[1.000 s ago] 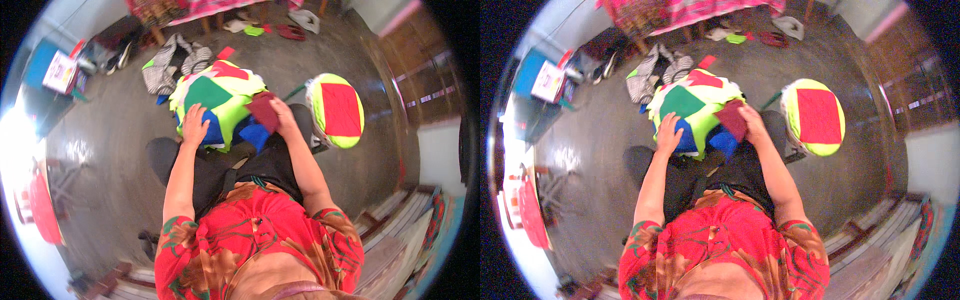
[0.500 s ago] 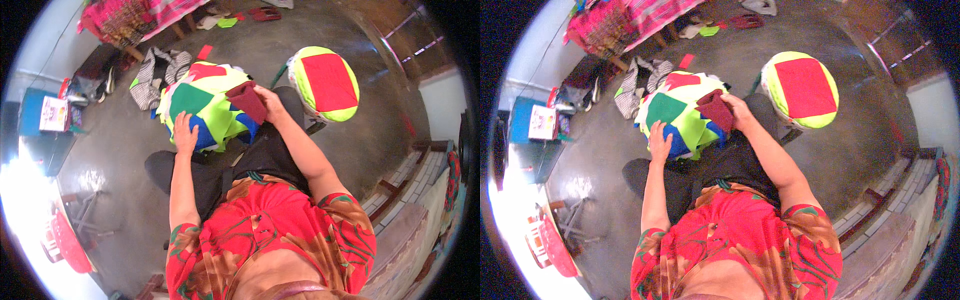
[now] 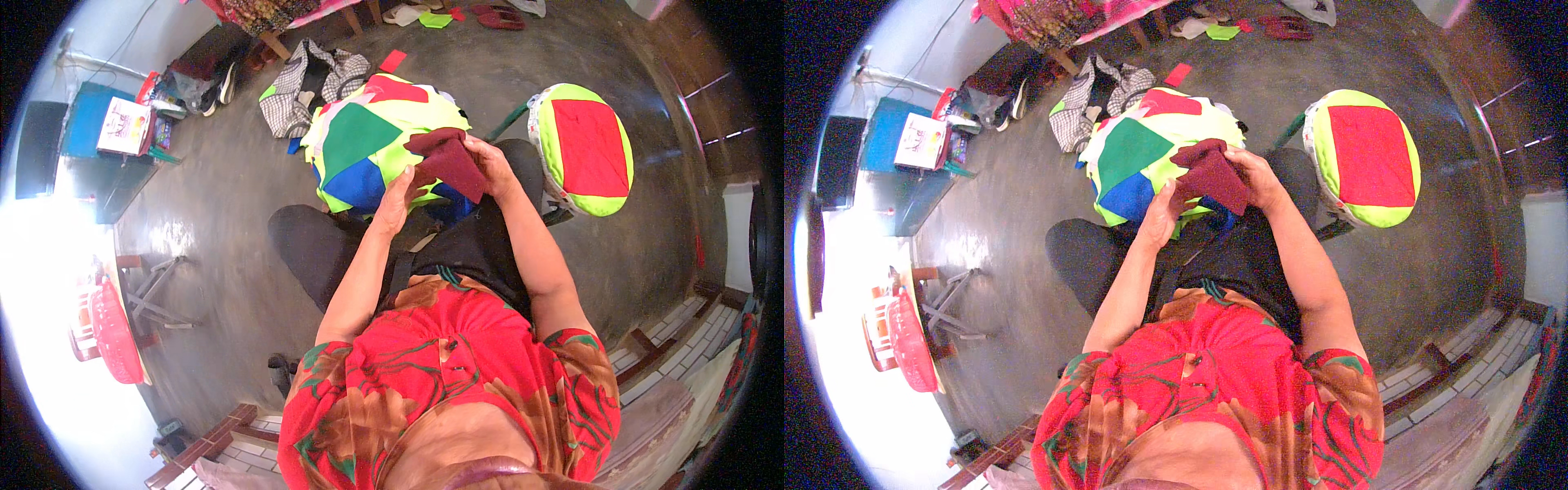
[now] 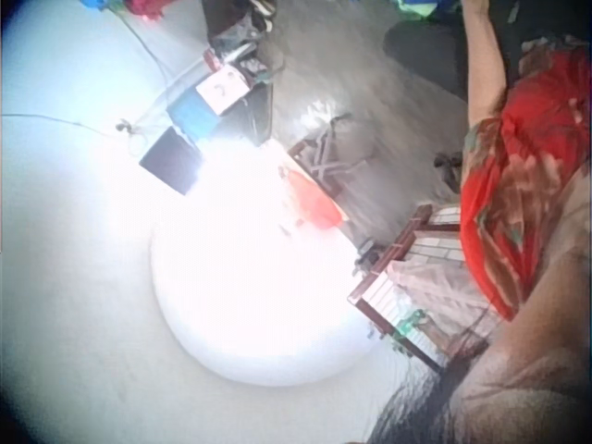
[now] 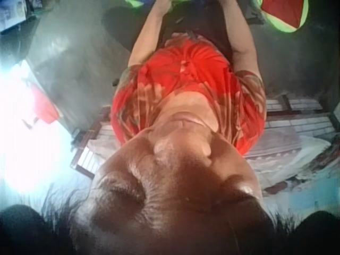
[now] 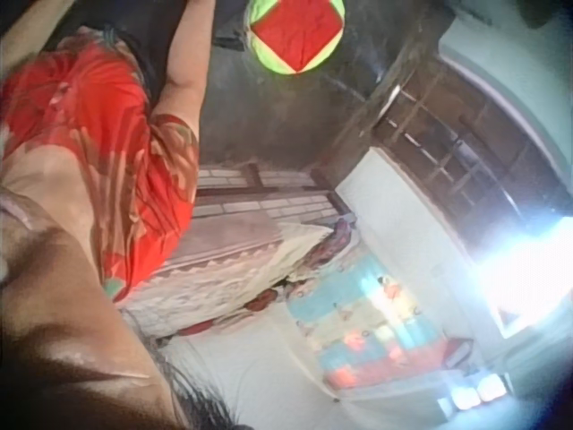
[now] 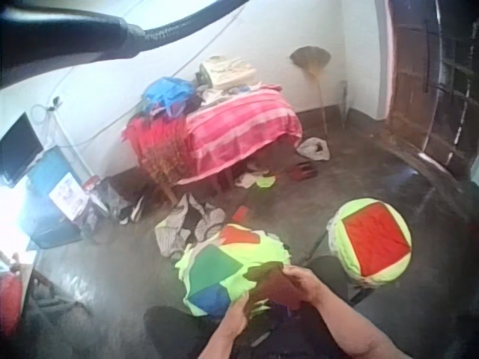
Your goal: The person assembles a colorful fabric cushion by layering and arranging various colored fabric pieces. They sit on the floor, handling the pieces with both hands, and place them onto a cushion base.
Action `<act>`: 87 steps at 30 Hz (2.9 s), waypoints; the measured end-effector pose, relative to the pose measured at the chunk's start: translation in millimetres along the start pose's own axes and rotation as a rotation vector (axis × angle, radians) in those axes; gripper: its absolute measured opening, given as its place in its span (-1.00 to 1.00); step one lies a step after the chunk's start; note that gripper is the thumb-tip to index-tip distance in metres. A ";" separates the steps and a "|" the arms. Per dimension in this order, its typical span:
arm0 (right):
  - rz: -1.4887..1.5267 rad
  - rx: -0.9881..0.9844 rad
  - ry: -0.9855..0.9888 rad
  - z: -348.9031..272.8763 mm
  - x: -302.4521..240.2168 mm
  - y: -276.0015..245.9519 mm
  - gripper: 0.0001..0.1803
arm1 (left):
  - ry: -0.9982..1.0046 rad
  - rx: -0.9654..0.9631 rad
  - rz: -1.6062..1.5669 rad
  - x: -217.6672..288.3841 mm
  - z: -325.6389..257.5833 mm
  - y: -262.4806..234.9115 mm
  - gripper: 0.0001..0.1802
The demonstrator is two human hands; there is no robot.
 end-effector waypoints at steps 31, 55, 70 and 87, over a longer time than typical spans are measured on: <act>-0.523 -0.200 0.329 4.6 47.7 12.6 -0.52 | 0.671 0.350 0.074 118.2 -35.1 -43.3 -0.64; -0.577 0.293 0.126 14.0 17.1 -38.6 -0.84 | 1.078 0.501 0.521 286.8 -20.3 -7.9 -0.91; -1.600 0.409 -0.099 16.4 18.4 -27.8 -0.44 | 0.863 0.034 1.784 94.3 12.7 -5.9 -0.62; -1.250 0.549 -0.160 20.3 7.1 -57.6 -0.82 | 0.798 0.279 1.718 56.9 -17.7 -38.1 -0.60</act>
Point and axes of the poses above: each hand's wrist, its own z-axis towards the middle knuckle, its own y-axis out of the palm, x = y × z, the point moved 9 cm from there along z, towards the middle knuckle, and after that the axes turned 3 degrees about y, right-handed, at the moved point
